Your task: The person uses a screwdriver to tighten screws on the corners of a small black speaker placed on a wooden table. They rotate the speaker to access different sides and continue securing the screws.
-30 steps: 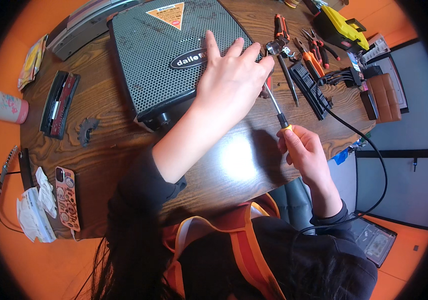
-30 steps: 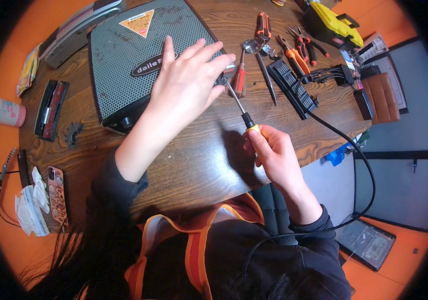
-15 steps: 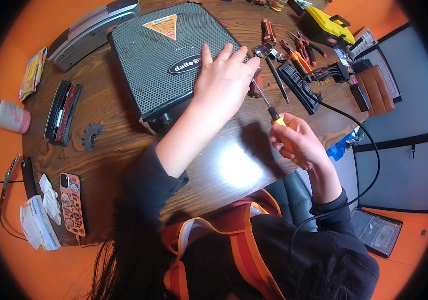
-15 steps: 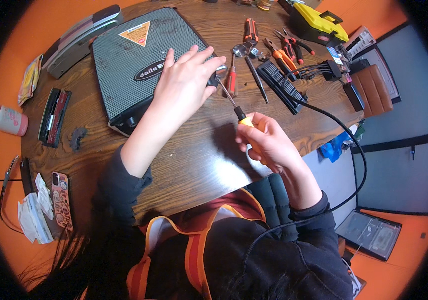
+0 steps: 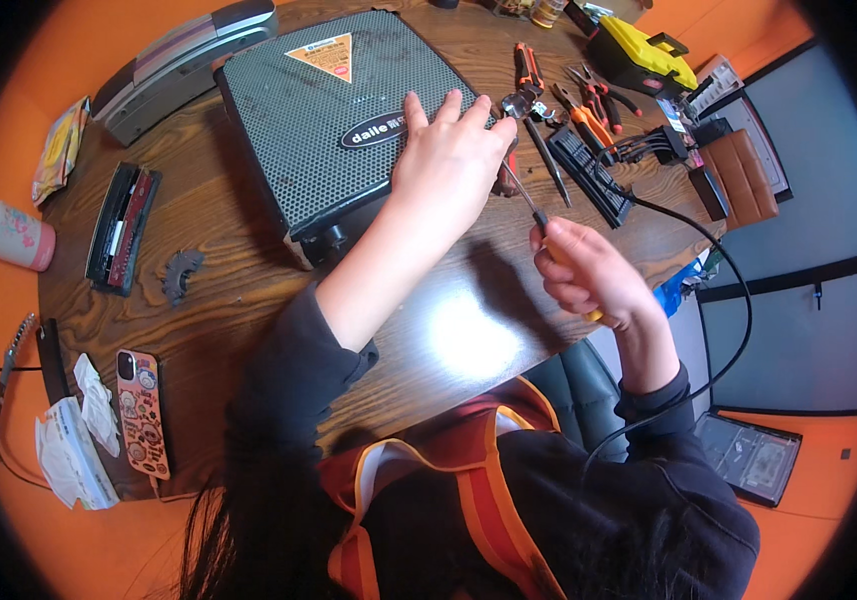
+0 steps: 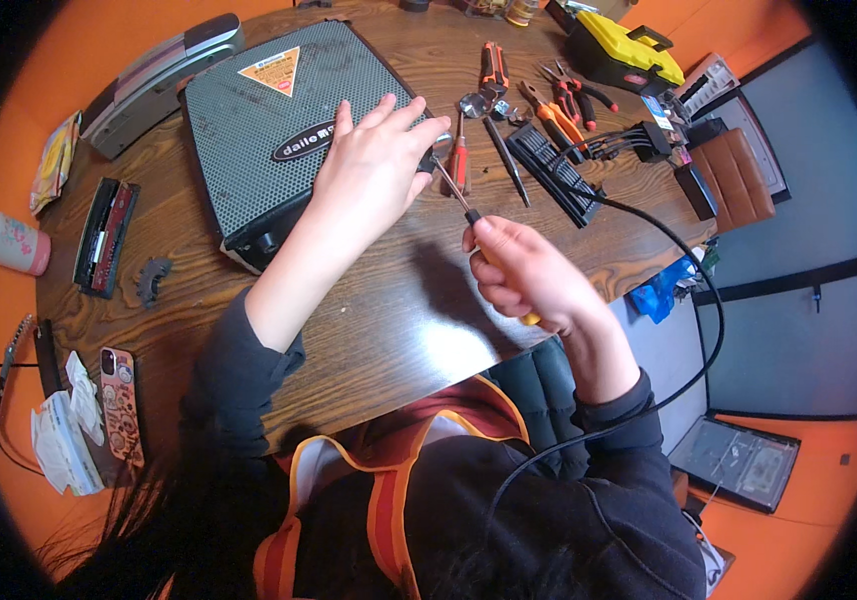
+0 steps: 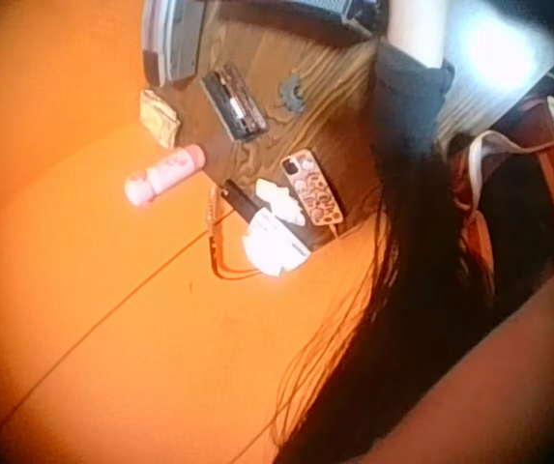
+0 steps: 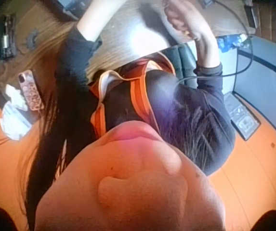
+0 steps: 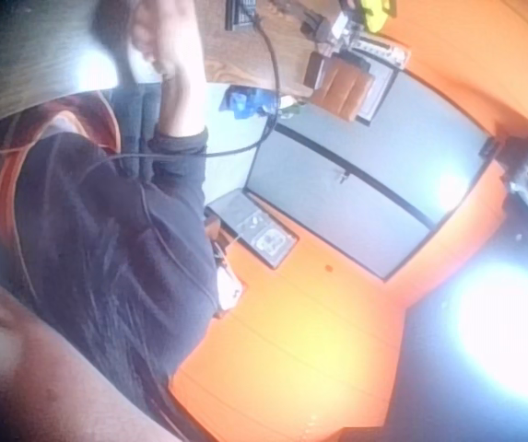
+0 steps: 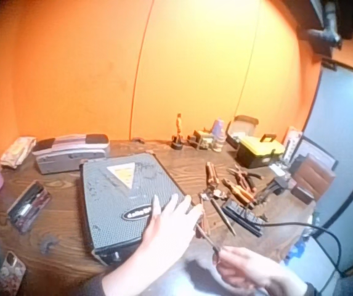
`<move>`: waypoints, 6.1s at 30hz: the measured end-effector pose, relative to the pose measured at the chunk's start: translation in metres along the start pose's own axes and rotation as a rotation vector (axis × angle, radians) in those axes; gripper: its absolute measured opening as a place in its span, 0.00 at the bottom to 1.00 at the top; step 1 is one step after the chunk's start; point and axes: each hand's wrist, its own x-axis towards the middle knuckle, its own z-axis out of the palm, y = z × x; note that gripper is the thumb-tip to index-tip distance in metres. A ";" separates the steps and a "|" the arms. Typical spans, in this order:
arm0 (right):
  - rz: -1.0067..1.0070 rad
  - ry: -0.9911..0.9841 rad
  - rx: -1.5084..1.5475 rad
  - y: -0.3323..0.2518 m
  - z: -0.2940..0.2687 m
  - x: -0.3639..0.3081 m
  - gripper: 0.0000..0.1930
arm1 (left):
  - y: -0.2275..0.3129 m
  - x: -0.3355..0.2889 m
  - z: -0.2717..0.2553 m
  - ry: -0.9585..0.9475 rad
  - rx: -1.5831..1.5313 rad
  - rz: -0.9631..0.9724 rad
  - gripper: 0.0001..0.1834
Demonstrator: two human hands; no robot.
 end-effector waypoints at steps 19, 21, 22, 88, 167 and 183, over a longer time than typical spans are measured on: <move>-0.326 0.258 -0.252 0.030 0.000 0.010 0.09 | 0.001 0.000 -0.004 0.002 0.044 0.025 0.25; -0.522 0.587 -0.884 0.037 0.011 0.011 0.09 | 0.001 0.000 -0.004 0.003 0.029 0.026 0.25; -0.660 0.698 -1.183 0.039 0.015 0.011 0.09 | 0.001 0.001 -0.004 0.002 0.019 0.027 0.25; -1.011 0.865 -1.144 0.046 0.018 0.004 0.08 | 0.007 -0.004 -0.003 0.037 0.069 0.006 0.35; -0.538 -0.018 -0.248 0.067 0.054 0.020 0.12 | 0.064 -0.162 -0.050 0.230 -0.436 -0.268 0.15; -0.413 -0.169 0.133 0.033 0.024 0.079 0.10 | 0.004 -0.111 -0.059 0.342 -0.001 -0.096 0.18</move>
